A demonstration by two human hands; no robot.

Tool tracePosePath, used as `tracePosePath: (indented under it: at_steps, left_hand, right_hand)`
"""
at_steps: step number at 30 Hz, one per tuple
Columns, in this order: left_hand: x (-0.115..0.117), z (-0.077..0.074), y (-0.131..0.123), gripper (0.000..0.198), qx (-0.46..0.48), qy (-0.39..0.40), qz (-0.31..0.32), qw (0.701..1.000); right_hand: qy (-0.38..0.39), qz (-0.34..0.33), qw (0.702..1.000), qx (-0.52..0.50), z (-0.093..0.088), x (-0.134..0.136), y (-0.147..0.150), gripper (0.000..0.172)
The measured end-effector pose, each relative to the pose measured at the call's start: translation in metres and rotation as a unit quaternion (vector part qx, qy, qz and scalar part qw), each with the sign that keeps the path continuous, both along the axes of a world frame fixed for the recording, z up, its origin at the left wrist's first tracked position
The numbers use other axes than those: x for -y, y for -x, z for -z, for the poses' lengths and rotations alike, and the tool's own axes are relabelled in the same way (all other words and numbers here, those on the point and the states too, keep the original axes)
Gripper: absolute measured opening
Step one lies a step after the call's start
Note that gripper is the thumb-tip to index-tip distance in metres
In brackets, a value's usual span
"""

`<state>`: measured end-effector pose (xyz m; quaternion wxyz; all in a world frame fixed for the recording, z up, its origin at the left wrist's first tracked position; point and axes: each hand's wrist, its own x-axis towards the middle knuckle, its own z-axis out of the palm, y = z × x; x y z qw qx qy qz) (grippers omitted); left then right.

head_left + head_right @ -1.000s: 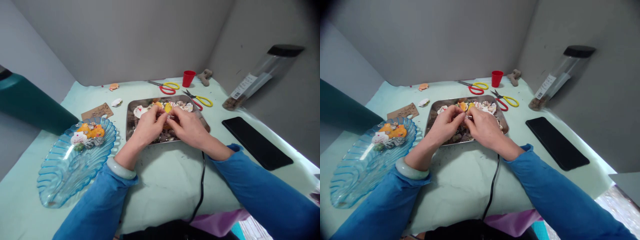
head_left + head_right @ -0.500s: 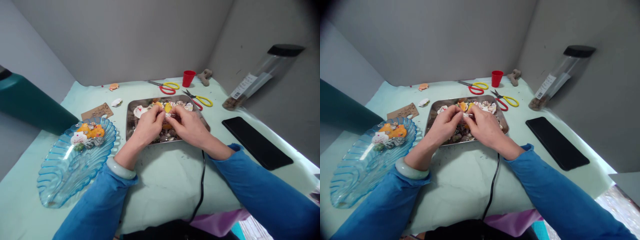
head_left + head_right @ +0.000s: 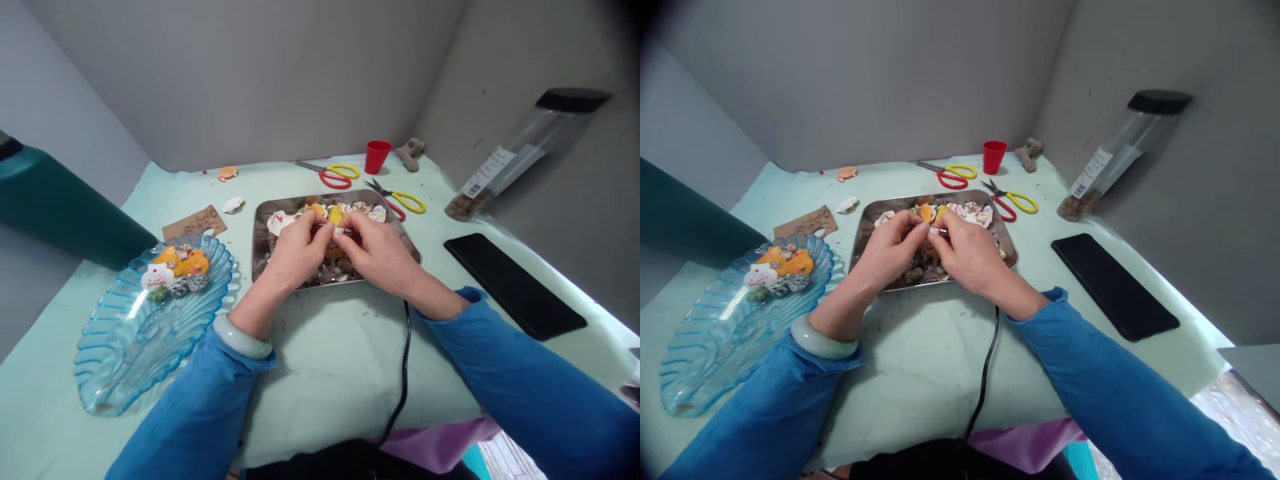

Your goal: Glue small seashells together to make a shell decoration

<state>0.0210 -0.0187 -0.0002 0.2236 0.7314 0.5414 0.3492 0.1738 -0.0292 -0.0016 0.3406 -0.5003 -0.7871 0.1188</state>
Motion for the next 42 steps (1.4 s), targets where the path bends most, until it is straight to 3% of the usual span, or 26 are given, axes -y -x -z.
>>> tracePosePath:
  at_steps: [42]
  left_hand:
    - [0.0014, -0.0031, -0.0007, 0.022, -0.026, 0.006, 0.007, 1.0]
  right_hand:
    - [0.013, -0.017, 1.0, 0.01, -0.0006, 0.0005, -0.0008, 0.017]
